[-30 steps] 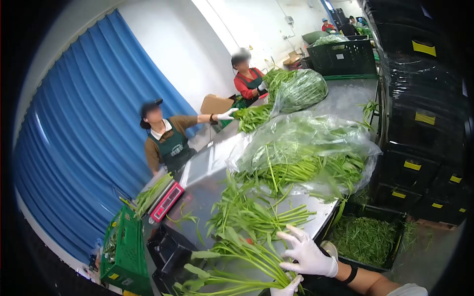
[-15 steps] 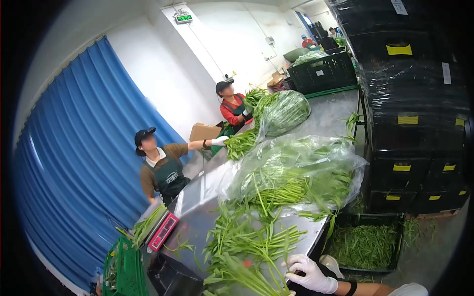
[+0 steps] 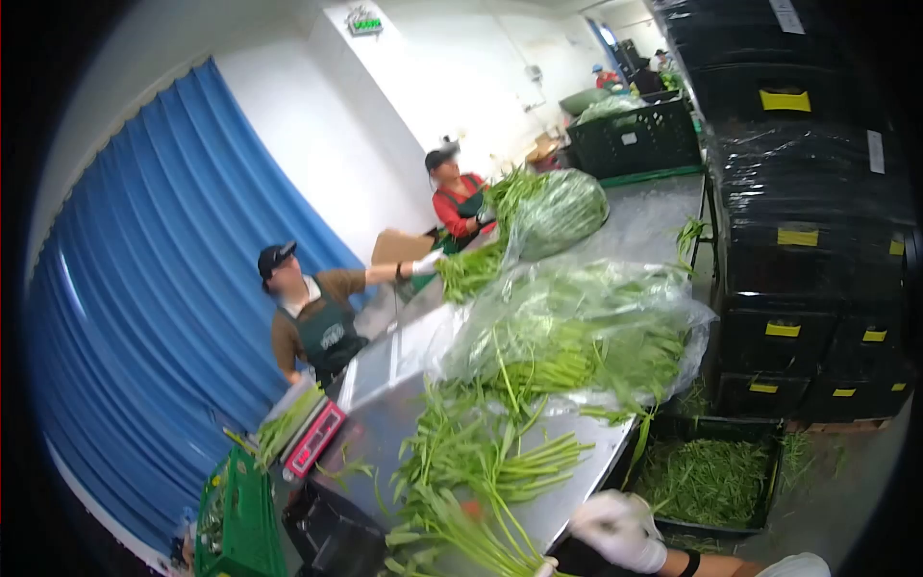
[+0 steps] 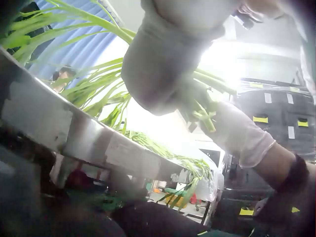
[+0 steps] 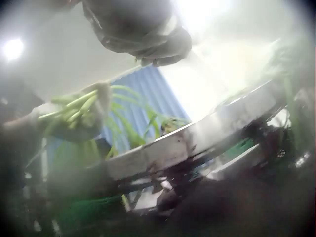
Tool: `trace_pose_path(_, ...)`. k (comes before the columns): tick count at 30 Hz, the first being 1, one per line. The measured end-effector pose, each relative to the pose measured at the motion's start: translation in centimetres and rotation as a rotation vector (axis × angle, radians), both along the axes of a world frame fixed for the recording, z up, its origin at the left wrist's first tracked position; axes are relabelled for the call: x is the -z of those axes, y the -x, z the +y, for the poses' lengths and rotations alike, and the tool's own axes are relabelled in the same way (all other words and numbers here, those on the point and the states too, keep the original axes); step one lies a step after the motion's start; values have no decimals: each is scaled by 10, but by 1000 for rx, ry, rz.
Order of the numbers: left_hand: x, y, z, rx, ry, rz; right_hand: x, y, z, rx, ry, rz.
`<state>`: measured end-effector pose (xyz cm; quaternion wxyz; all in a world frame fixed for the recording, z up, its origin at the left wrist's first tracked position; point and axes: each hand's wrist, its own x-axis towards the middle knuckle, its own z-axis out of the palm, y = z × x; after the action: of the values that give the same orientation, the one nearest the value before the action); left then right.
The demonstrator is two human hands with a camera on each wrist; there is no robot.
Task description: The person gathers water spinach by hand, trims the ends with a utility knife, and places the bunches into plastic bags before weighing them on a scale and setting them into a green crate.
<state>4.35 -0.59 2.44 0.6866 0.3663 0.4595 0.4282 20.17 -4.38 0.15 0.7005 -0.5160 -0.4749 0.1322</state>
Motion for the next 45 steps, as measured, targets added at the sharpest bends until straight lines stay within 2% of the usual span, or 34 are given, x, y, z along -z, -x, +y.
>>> trace_pose_path(1, -5, 1, 1, -17, 21, 14, 0, -7, 3, 358, -134, 63)
trace_pose_path(2, -2, 4, 5, -6, -19, 6, -12, -23, -1, 396, -172, 408)
trace_pose_path(3, -8, 2, 5, -15, -53, 17, -32, -30, -11, 514, -126, 561)
trace_pose_path(5, -8, -1, 8, 3, -105, 49, -13, -45, 5, 296, -356, 965)
trace_pose_path(7, -2, -3, 6, 4, -136, 93, 14, -27, 0, -20, 146, 362)
trace_pose_path(8, 1, -7, 9, 21, -197, 131, -6, -17, -5, -270, 274, 173)
trace_pose_path(9, 7, -6, 8, 25, -195, 128, 0, -9, 3, -265, 153, -154)
trace_pose_path(10, 17, -4, 7, 22, -219, 104, -6, 0, 6, -244, 179, -217)
trace_pose_path(14, 27, -3, 10, 52, -355, 142, 0, 13, 21, -256, 173, -185)
trace_pose_path(17, 26, -3, 14, 80, -318, 149, 6, 15, 26, -301, 170, -48)
trace_pose_path(19, 29, 1, 12, 73, -273, 134, 4, 16, 26, -330, 212, -69)
trace_pose_path(21, 37, 3, 15, 34, -235, 105, -15, 20, 24, 18, 250, -304)
trace_pose_path(22, 39, 5, 16, 42, -255, 118, -13, 21, 23, 55, 231, -294)
trace_pose_path(23, 40, 6, 16, 37, -248, 116, -21, 20, 23, 49, 236, -298)
trace_pose_path(25, 41, 6, 17, 31, -226, 87, -47, 17, 28, 27, 209, -627)
trace_pose_path(27, 41, 7, 17, 39, -218, 58, -48, 18, 36, 8, 191, -673)
trace_pose_path(29, 41, 8, 17, 47, -244, 13, -47, 15, 46, -94, 157, -832)
trace_pose_path(31, 41, 8, 17, 41, -272, -33, -51, 19, 42, -60, 76, -856)
trace_pose_path(33, 41, 9, 16, 30, -272, -63, -63, 22, 27, 9, -33, -745)
trace_pose_path(36, 42, 10, 17, 16, -234, -93, -47, 24, 21, -135, 34, -666)
trace_pose_path(40, 51, 13, 10, 11, -194, -103, -54, 21, 13, -183, 157, -511)
trace_pose_path(41, 53, 13, 7, 7, -195, -99, -55, 20, 14, -183, 155, -517)
trace_pose_path(43, 55, 12, 1, 4, -203, -91, -58, 20, 18, -167, 82, -763)
trace_pose_path(45, 58, 16, -4, 5, -204, -68, -52, 21, 20, -201, 81, -767)
